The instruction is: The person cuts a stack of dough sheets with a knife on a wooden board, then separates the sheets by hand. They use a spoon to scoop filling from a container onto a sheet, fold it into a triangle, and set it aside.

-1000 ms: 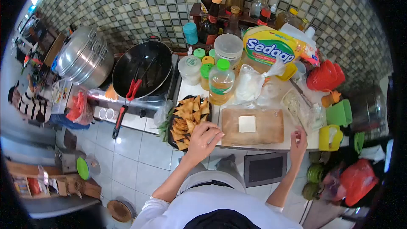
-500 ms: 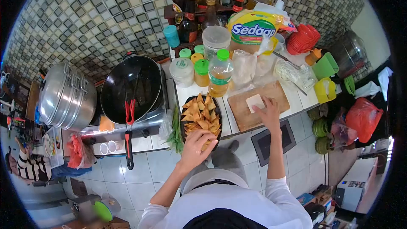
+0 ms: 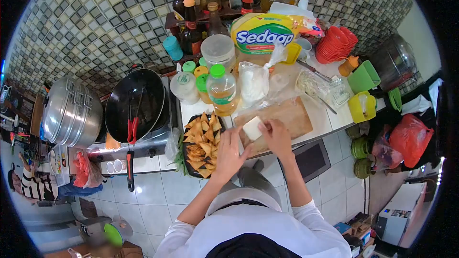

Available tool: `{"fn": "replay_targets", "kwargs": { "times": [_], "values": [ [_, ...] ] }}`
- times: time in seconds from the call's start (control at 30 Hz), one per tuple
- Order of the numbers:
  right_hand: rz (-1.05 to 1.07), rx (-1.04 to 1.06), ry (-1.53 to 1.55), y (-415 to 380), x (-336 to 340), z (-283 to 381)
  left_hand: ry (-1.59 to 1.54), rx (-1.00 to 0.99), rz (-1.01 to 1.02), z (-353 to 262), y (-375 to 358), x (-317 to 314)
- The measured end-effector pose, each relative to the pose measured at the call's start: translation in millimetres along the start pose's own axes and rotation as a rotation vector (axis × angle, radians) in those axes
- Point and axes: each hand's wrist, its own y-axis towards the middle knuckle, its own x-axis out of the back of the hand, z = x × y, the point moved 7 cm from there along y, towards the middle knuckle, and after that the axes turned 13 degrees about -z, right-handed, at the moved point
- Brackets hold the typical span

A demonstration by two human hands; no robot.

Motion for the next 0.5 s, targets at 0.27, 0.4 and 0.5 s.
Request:
{"fn": "replay_targets", "kwargs": {
  "times": [0.27,0.4,0.5],
  "values": [
    [0.018,-0.058,0.2,5,54,-55,0.239,0.021,0.033,9,24,-40],
    [-0.5,0.016,-0.215,23,133,-108,0.328,0.011,-0.023,0,23,-36],
    [-0.633,-0.075,-0.448,26,155,-183,0.342,0.002,-0.09,-6,22,-35]
  ]
}}
